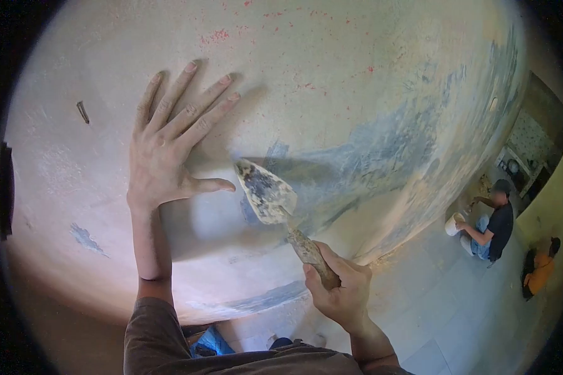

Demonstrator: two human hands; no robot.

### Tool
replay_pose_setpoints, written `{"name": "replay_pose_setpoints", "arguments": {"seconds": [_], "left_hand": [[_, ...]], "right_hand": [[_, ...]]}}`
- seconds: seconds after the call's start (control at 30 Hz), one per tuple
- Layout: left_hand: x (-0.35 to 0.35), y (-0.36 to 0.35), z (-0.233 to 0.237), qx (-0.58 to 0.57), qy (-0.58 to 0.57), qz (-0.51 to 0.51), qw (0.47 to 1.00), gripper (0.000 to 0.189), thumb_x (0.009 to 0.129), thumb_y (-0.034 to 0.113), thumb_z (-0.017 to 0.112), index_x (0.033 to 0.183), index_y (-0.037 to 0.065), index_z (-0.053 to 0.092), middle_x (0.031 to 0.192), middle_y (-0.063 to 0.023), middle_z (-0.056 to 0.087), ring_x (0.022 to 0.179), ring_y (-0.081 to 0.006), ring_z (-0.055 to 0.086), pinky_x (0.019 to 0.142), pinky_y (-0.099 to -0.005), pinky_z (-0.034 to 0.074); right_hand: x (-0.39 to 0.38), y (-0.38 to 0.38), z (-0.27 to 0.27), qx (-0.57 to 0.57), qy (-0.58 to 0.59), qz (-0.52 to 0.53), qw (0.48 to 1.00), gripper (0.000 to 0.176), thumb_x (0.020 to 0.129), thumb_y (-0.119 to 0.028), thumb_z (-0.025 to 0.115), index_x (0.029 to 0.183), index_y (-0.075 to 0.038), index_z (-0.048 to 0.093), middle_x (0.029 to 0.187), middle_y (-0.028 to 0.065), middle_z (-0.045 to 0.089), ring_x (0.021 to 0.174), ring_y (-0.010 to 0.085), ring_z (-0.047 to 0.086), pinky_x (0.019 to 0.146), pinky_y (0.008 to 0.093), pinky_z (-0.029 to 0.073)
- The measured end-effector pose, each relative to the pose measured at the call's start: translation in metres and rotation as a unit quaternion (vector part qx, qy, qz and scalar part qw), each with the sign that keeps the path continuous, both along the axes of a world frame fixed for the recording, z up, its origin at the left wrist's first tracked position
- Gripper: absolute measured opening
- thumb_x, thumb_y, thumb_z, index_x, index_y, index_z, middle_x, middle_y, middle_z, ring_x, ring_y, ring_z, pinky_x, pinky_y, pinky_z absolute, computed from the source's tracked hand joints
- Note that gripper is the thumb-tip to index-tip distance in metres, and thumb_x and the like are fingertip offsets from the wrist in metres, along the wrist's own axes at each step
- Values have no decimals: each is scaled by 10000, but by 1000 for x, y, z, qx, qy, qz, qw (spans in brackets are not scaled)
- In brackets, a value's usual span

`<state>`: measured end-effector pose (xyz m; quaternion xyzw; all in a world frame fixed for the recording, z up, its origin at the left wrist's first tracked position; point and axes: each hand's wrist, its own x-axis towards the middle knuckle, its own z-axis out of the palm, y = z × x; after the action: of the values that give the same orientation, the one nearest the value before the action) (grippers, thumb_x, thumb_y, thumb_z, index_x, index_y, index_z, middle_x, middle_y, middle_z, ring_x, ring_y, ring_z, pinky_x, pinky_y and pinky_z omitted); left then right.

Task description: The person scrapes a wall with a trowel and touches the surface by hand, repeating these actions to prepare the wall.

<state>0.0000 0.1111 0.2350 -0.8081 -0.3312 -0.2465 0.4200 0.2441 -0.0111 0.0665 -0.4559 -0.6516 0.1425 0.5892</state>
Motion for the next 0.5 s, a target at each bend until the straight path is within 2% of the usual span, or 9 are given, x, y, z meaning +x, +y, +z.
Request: {"name": "replay_pose_setpoints", "arguments": {"seconds": [0.13, 0.33, 0.43, 0.5], "left_hand": [[0, 1, -3, -2, -3, -11, 1000, 1251, 322, 747, 728, 1485, 405, 420, 1541, 137, 427, 1488, -195, 294, 1270, -517, 181], [0, -2, -1, -8, 0, -3, 1000, 1239, 337, 775, 694, 1487, 404, 419, 1542, 130, 428, 1488, -199, 293, 1272, -515, 173], [0, 0, -2, -5, -1, -8, 1000, 1234, 339, 776, 688, 1486, 404, 421, 1542, 128, 429, 1489, -200, 292, 1270, -518, 176], [0, 0, -2, -1, 1, -4, 1000, 1232, 344, 788, 683, 1485, 405, 421, 1543, 129, 426, 1489, -200, 291, 1269, -519, 176]], "right_hand": [[-6, -2, 19, -31, -5, 18, 999, 377, 827, -46, 735, 1185, 50, 666, 744, 134, 685, 629, 136, 659, 602, 268, 512], [0, -8, 0, -5, 7, -14, 1000, 359, 830, -57, 728, 1172, 39, 671, 720, 125, 673, 607, 127, 647, 590, 259, 504], [-4, -6, 7, -8, -2, -11, 1000, 360, 828, -59, 731, 1170, 36, 673, 720, 126, 676, 604, 127, 646, 585, 258, 503], [-10, -1, 15, -22, 18, -1, 1000, 354, 828, -61, 722, 1150, 76, 670, 688, 113, 653, 587, 103, 596, 568, 242, 468]]}}
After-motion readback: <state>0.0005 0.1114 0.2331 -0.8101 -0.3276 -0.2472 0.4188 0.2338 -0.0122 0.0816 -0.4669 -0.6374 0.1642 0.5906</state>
